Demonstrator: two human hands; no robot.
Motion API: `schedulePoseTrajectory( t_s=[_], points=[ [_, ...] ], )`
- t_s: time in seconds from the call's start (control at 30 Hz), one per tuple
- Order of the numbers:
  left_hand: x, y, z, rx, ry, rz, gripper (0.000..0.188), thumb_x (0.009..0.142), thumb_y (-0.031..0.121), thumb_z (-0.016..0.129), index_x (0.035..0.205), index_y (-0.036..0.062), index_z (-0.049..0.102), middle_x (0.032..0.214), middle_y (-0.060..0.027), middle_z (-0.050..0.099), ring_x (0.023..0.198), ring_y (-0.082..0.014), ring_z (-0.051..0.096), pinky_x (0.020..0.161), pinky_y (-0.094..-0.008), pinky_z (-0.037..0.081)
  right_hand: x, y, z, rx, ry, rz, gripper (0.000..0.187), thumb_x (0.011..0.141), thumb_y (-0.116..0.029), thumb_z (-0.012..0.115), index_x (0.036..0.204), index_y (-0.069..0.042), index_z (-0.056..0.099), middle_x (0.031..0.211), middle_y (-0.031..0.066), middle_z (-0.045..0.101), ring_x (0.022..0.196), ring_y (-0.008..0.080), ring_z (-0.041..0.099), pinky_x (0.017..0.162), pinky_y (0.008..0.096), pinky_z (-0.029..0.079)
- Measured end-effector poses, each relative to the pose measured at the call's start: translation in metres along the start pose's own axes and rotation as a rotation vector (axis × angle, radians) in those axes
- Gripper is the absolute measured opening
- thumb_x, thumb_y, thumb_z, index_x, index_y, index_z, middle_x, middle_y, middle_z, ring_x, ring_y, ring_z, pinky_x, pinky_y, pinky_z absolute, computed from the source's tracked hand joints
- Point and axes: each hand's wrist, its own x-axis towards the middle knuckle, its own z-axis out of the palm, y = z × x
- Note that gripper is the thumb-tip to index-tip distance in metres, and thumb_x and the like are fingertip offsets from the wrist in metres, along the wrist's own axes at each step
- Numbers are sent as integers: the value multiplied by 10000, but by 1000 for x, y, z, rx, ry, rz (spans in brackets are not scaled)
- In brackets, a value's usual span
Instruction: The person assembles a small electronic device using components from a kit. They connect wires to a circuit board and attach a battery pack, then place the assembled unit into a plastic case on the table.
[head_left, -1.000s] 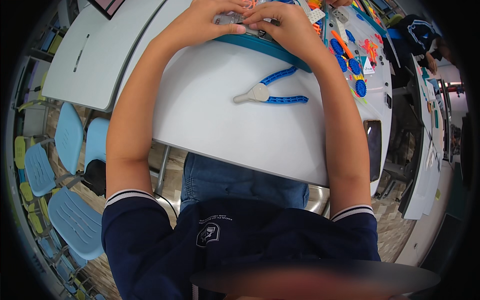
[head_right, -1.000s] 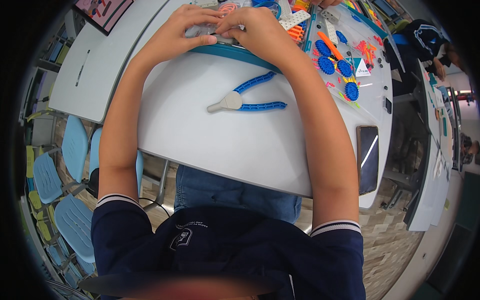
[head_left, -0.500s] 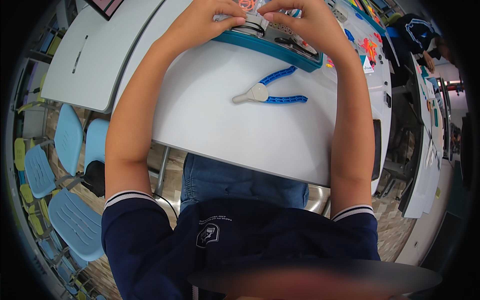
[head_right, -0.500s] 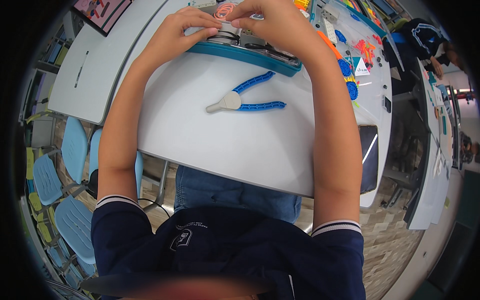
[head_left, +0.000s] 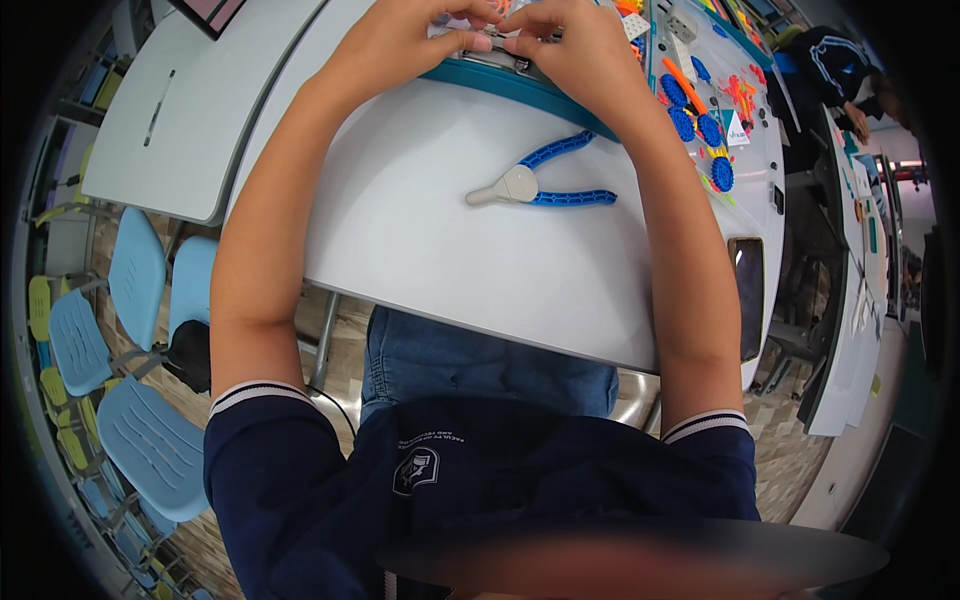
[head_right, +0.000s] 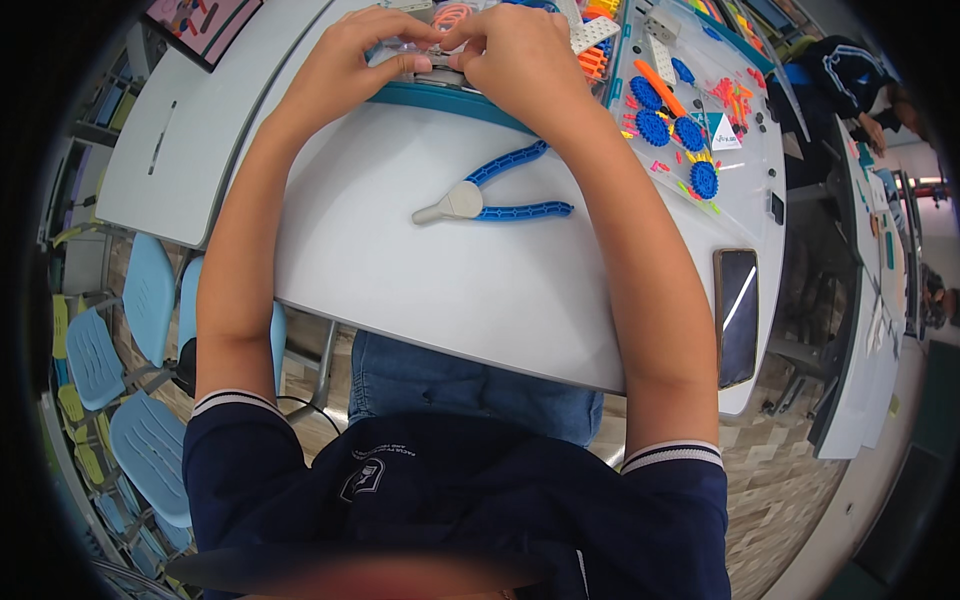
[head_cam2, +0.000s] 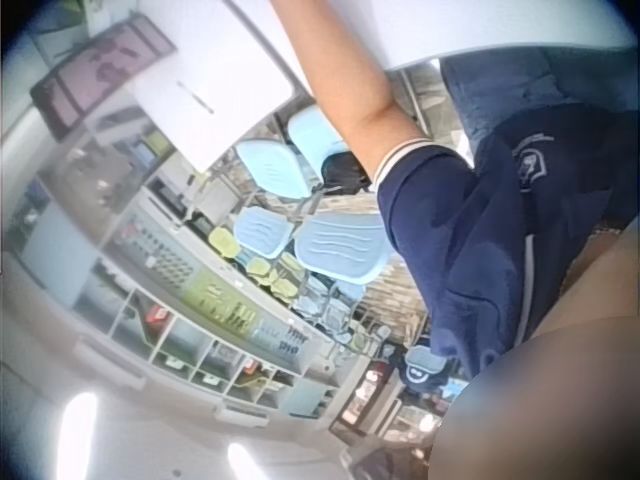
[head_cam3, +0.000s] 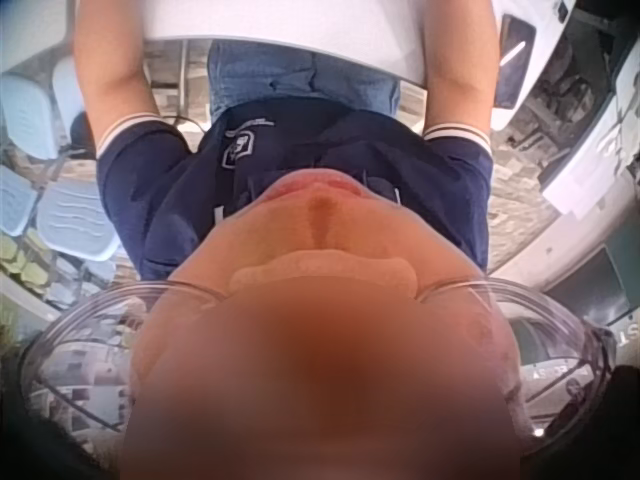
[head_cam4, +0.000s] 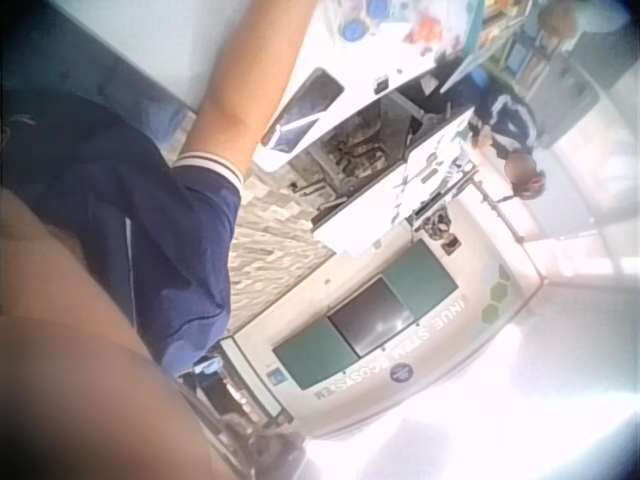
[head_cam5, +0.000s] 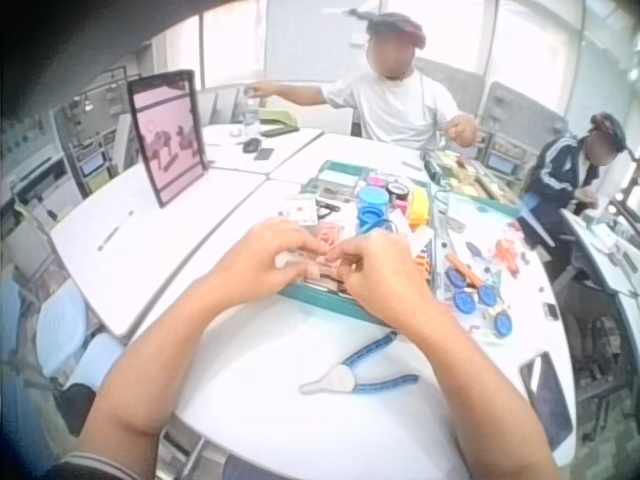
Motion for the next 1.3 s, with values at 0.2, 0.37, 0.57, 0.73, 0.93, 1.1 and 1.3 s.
schedulePoseTrajectory(
  t_s=[0.2,0.37,0.57,0.73,0.93,1.1,1.3],
  points=[
    [-1,6,-3,86,-5,47,242,792,93,784,1031,93,745,928,-76,732,936,-284,660,921,-405,472,-1,8,4,-68,71,-47,172,823,-36,680,949,-22,797,834,233,725,788,379,694,754,436,548],
    [0,2,1,172,-8,128,182,804,109,775,984,102,751,932,-69,718,921,-279,648,913,-403,457,1,16,17,-247,127,-177,135,823,-45,696,903,-45,804,817,222,710,872,410,629,822,479,504],
    [-3,-3,3,197,-24,83,113,815,113,767,926,100,755,896,-71,709,938,-280,637,894,-409,441,1,24,25,-69,107,-60,137,824,-26,690,894,-49,806,875,226,717,922,394,639,834,478,503],
    [-3,-5,6,93,-3,-19,109,817,78,756,925,91,747,913,-80,717,946,-300,639,896,-419,442,1,21,29,-52,177,-111,119,830,0,676,912,-21,760,875,218,722,884,382,678,801,468,524],
    [-4,-6,8,49,32,-51,106,820,44,748,917,81,726,900,-79,728,921,-307,654,892,-428,456,0,14,26,157,152,-65,195,810,79,655,995,19,674,849,202,725,808,342,715,728,405,556],
    [-2,-7,5,14,3,-53,88,813,51,761,889,78,725,910,-75,729,939,-301,652,901,-426,462,1,12,27,267,131,-6,188,810,64,684,993,19,680,842,184,731,795,307,725,725,392,560],
    [0,2,-7,57,-34,51,109,781,103,802,875,81,753,909,-60,736,955,-271,648,897,-403,469,2,11,19,141,100,136,124,866,-34,727,978,13,704,849,165,731,804,258,713,737,355,549]
  ],
)
